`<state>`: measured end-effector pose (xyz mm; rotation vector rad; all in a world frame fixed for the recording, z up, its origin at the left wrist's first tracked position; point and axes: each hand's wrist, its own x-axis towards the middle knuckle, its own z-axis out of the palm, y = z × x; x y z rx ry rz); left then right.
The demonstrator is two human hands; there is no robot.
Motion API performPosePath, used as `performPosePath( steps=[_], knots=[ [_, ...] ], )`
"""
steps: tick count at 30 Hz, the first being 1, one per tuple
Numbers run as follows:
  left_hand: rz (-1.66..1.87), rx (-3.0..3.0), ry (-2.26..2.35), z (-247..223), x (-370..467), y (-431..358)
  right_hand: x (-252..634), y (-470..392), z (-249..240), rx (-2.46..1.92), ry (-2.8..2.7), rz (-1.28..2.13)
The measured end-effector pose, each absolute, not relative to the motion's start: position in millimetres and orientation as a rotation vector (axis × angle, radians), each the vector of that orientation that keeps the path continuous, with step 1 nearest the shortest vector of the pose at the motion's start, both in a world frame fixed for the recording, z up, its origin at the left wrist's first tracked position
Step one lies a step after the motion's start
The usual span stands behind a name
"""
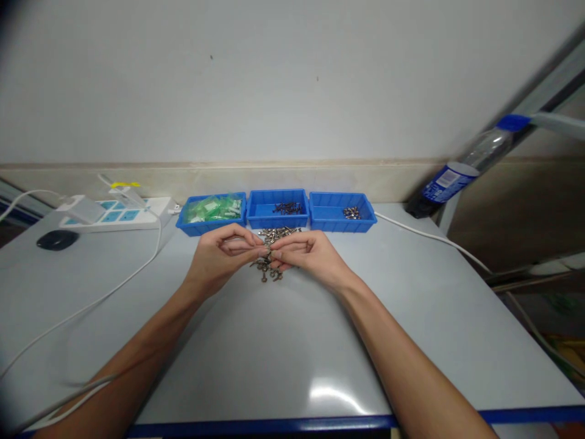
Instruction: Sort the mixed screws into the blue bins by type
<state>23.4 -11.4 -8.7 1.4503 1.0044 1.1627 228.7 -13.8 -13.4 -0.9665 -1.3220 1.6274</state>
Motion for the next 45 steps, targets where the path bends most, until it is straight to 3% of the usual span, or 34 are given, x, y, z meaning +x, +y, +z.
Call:
performPosePath(
  steps=[6,10,16,34,45],
  knots=[
    [1.100,1.796,1.019,-4.9,15.3,-8.4,226.3,-12.0,-15.8,-0.961,-1.154,1.573],
    [0.835,2.368,0.996,-2.7,-1.9,-1.9,228.7,-4.8,-16.5,-1.012,-0.925,1.192],
    [0.537,2.505,1.040,-12.4,-11.3,4.8,241.0,5.2,-22.1,-1.060,-0.748,0.741],
    [0.646,2.522,1.083,-15.3,-7.0,2.2,232.8,-2.4,-17.1,-1.106,-0.974,0.814],
    [1.104,2.107,1.021,-3.6,8.1,-5.2,226.0,-9.3,-15.6,-1.098,-1.241,1.014]
  ],
)
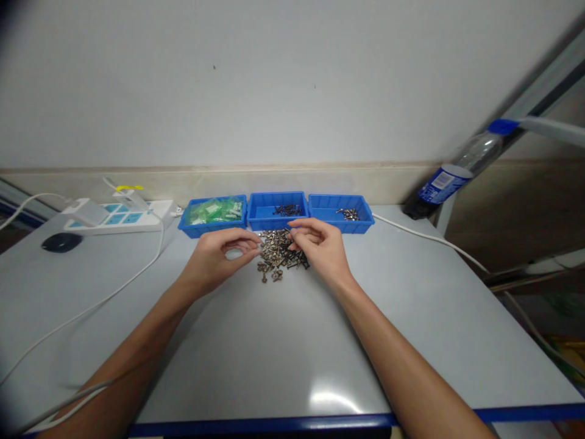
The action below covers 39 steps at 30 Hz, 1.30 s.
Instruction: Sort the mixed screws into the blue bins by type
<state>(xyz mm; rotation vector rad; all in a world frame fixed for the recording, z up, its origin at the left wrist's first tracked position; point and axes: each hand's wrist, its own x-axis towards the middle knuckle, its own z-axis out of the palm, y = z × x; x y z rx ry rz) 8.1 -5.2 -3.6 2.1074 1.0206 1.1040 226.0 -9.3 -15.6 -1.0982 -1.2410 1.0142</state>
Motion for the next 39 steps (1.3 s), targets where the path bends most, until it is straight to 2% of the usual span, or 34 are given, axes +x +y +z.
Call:
performPosePath(
  steps=[7,12,20,34,39],
  knots=[
    [1.151,1.714,0.988,-10.7,13.2,-5.5,223.5,-15.9,-15.8,-1.095,-1.565,1.171],
    [1.232,1.578,0.995,-11.9,16.1,-6.7,221.6,-18.0,-13.2,-0.992,-1.458,1.424],
    [1.219,1.540,0.969,-11.3,22.2,-9.9,220.2,-16.8,-17.6,-0.906,-1.346,1.529],
    [1.054,1.804,0.919,-4.4,15.1,-11.6,222.3,-17.7,-10.7,-0.946,-1.270,1.596],
    [0.758,2.357,0.950,-0.8,0.6,-7.4,224.3,-11.5,-12.8,-1.034,-1.072,1.292]
  ],
)
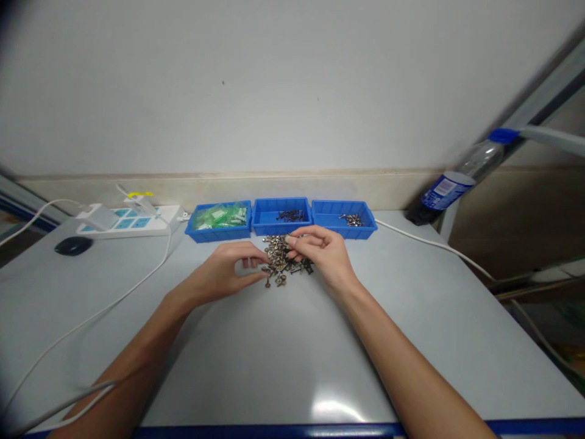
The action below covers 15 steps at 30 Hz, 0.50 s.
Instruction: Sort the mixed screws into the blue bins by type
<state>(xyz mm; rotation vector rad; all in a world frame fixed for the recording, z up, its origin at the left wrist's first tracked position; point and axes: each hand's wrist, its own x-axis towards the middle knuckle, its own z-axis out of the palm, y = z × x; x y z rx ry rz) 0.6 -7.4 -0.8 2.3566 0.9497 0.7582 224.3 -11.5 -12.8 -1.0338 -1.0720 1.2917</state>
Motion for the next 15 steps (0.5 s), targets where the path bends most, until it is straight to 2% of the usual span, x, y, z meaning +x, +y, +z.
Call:
performPosePath(
  steps=[6,15],
  knots=[
    [0.556,2.432,0.965,-13.3,-3.9,-1.9,236.7,-0.7,-17.5,-1.079,-0.750,0.870],
    [0.538,2.462,0.991,-13.4,0.8,-3.9,237.4,-2.2,-14.9,-1.097,-0.783,0.960]
  ],
)
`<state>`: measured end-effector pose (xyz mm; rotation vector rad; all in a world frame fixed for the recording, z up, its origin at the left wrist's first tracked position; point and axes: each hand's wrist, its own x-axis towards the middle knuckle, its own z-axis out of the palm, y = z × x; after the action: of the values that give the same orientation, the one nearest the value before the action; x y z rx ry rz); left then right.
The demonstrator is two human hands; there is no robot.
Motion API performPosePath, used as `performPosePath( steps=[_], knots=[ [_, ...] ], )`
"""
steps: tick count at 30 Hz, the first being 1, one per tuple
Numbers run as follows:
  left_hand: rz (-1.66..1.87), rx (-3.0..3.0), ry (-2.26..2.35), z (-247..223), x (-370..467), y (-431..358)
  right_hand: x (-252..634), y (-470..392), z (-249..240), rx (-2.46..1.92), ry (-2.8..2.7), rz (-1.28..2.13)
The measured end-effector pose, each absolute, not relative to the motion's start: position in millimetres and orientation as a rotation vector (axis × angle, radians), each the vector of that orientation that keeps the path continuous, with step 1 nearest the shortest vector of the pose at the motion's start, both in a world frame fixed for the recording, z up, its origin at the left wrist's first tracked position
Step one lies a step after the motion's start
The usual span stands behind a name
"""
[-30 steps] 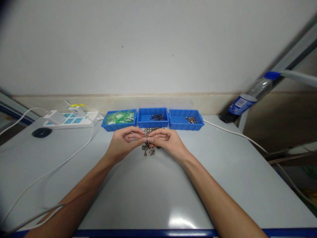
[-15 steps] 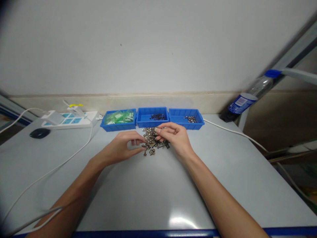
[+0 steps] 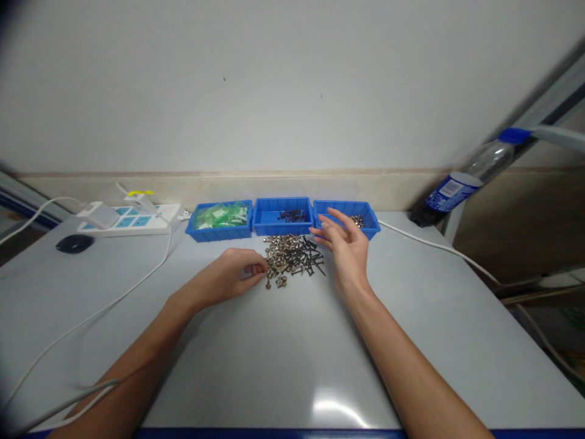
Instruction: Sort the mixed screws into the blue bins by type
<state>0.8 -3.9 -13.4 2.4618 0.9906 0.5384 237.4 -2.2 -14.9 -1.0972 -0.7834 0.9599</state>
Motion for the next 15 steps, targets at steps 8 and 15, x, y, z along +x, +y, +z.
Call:
performPosePath(
  steps=[8,15],
  knots=[
    [0.733,2.390,0.946,-3.2,0.4,-7.3,234.7,-4.1,-13.4,-1.086,-0.851,1.015],
    [0.896,2.321,0.878,0.3,5.9,-10.0,231.1,-6.4,-15.5,-1.084,-1.065,1.091]
  ],
)
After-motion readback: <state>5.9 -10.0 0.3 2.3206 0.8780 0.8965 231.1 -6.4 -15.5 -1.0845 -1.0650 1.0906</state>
